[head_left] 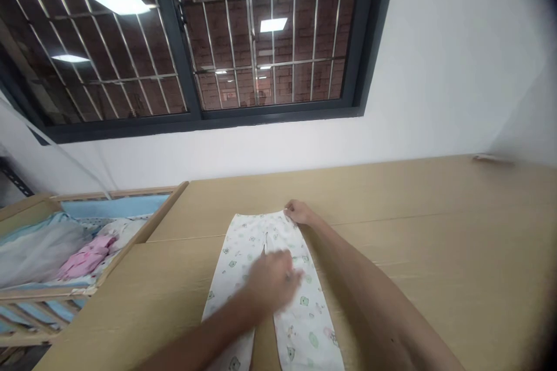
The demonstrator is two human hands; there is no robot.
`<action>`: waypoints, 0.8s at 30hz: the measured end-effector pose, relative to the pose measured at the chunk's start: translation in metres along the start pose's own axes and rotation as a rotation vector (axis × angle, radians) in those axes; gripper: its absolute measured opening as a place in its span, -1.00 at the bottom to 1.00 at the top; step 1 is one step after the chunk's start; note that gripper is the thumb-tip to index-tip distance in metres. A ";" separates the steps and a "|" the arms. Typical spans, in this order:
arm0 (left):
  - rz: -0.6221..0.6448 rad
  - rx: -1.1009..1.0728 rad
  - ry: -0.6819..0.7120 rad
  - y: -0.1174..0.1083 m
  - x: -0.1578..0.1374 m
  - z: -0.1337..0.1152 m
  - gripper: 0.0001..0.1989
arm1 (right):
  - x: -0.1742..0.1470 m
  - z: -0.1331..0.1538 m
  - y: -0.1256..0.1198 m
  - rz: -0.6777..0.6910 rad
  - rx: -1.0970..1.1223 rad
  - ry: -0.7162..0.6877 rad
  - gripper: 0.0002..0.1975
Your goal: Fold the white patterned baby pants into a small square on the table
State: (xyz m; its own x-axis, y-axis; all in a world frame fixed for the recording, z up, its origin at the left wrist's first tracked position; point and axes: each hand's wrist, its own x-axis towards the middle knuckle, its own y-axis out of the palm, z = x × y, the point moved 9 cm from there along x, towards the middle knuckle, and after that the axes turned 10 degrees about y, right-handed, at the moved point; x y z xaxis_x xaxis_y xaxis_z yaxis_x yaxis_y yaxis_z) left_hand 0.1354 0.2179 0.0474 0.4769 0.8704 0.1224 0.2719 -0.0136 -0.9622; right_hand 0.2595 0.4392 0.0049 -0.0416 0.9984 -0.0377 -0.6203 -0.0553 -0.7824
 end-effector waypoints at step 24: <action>0.157 -0.959 -0.100 0.005 -0.123 -0.027 -0.61 | -0.027 0.069 -0.011 -0.126 0.247 0.069 -0.77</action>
State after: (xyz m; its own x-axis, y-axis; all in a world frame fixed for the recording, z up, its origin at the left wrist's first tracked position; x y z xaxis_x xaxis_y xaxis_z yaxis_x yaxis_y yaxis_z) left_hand 0.1006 0.0974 0.0337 0.5046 0.8617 -0.0535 0.7972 -0.4888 -0.3544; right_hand 0.2135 0.4125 0.0572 0.0958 0.9954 0.0016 -0.7895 0.0769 -0.6089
